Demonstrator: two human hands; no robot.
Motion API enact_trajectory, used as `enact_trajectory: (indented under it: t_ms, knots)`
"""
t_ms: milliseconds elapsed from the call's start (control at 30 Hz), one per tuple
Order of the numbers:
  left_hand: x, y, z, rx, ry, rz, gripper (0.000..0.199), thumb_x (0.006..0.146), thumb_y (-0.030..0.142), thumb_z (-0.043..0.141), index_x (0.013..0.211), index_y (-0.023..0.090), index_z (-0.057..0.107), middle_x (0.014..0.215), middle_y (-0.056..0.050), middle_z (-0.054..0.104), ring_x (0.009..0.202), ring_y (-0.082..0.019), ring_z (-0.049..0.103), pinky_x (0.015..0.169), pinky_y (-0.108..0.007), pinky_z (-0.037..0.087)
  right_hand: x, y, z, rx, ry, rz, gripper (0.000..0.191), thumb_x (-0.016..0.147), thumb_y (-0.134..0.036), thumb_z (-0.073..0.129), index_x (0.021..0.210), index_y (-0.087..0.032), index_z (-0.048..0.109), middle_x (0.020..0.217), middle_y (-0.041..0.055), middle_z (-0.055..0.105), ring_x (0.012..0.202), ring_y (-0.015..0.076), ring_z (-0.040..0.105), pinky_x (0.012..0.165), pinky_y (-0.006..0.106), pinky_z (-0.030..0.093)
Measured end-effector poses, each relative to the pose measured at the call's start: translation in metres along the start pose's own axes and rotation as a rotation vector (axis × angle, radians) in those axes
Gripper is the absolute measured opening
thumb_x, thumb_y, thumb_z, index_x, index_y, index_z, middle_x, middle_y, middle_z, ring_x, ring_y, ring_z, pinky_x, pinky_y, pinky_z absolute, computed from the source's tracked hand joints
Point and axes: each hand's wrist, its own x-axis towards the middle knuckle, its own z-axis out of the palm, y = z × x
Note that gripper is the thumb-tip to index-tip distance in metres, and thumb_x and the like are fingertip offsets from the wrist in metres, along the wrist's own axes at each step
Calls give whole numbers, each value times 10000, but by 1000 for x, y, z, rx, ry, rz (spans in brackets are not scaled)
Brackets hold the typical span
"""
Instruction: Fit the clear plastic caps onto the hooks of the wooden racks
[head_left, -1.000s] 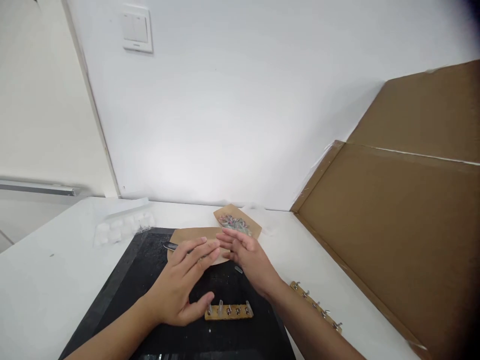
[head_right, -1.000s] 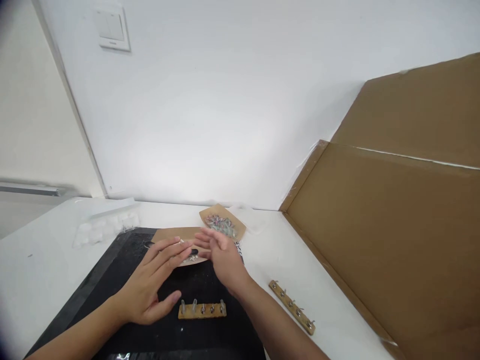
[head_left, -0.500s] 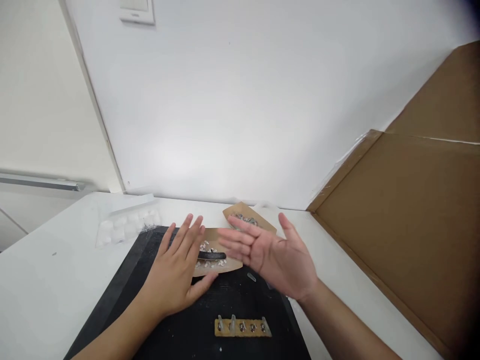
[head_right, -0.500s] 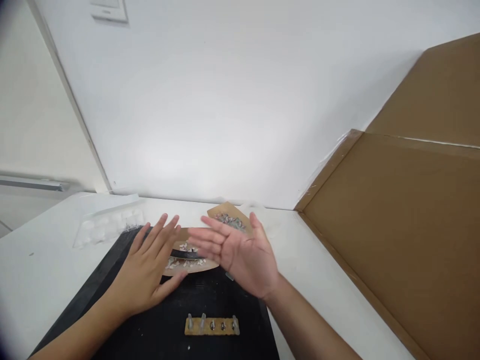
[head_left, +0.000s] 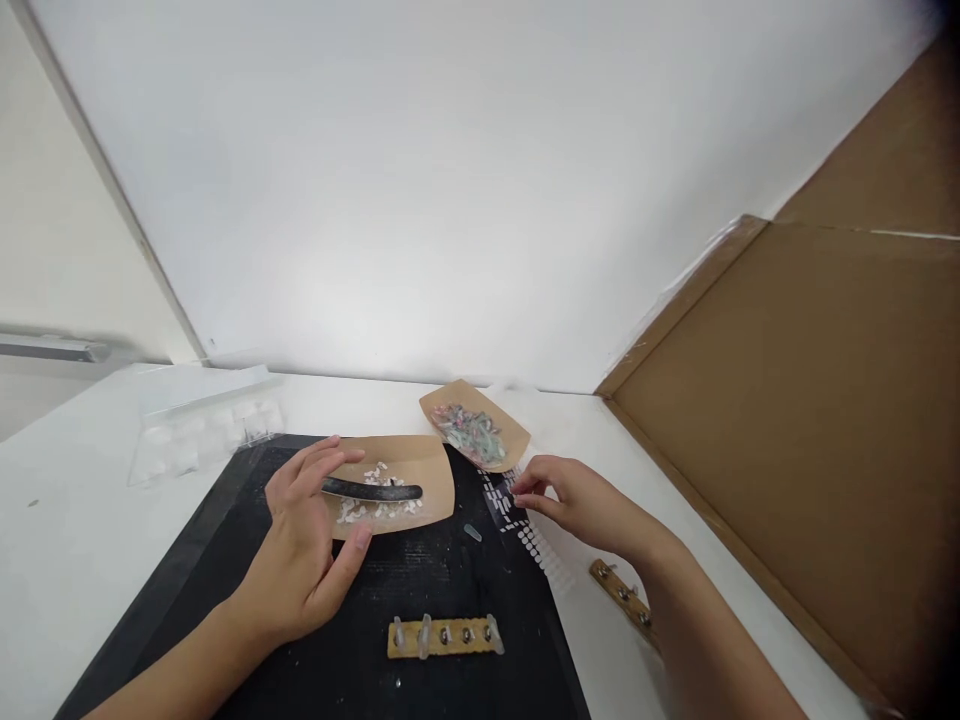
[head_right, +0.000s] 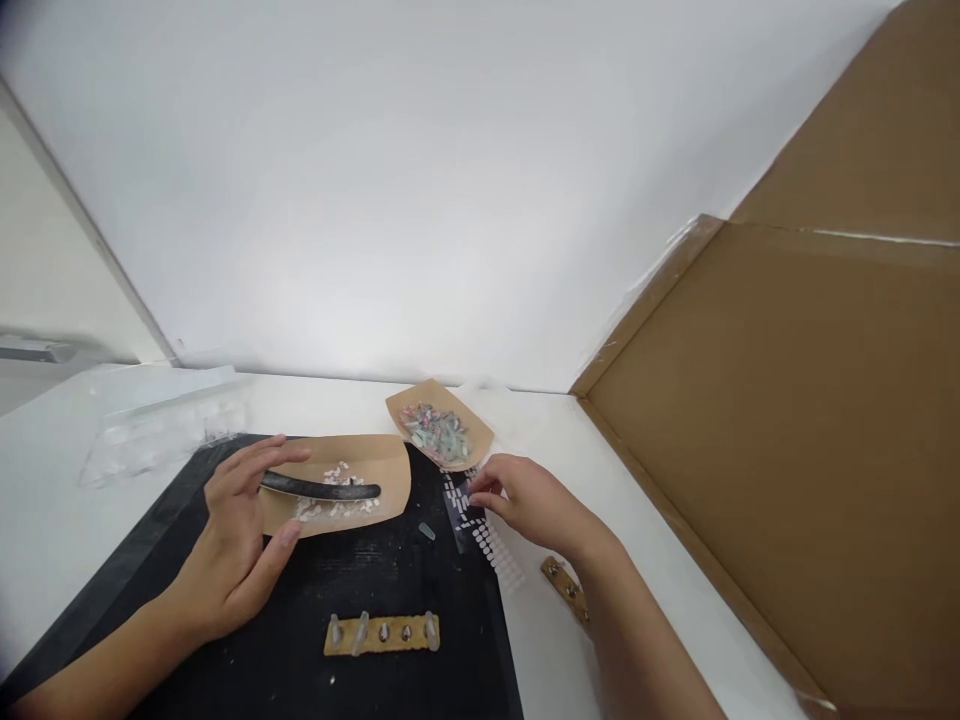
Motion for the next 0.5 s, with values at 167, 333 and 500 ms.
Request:
enact_trajectory:
  t_ms: [167,333,500]
  knots:
    - [1,-1,3,-180,3,33,669,944,145,553,1497,321,220,1364,-128,560,1452,-350,421,1213,-711,309,7,7,11,3,-23,14,131,799,-394,812,824,-266,797,827,29,765,767,233,695,705,329,541]
    - [3,6,2,-196,-35,33,649,943,202,583,1474,329,232,1368,-133,541,1443,-367,419,1204,-730,312,9,10,17,-50,-18,19,150,763,-359,843,885,-280,808,843,22,763,782,231,687,674,313,510]
    - [2,6,2,-195,-63,38,631,940,180,571,1463,303,239,1344,-140,532,1419,-362,427,1211,-719,305,9,12,16,-100,-22,8,158,806,-333,812,955,-285,798,897,16,772,825,234,700,724,326,515]
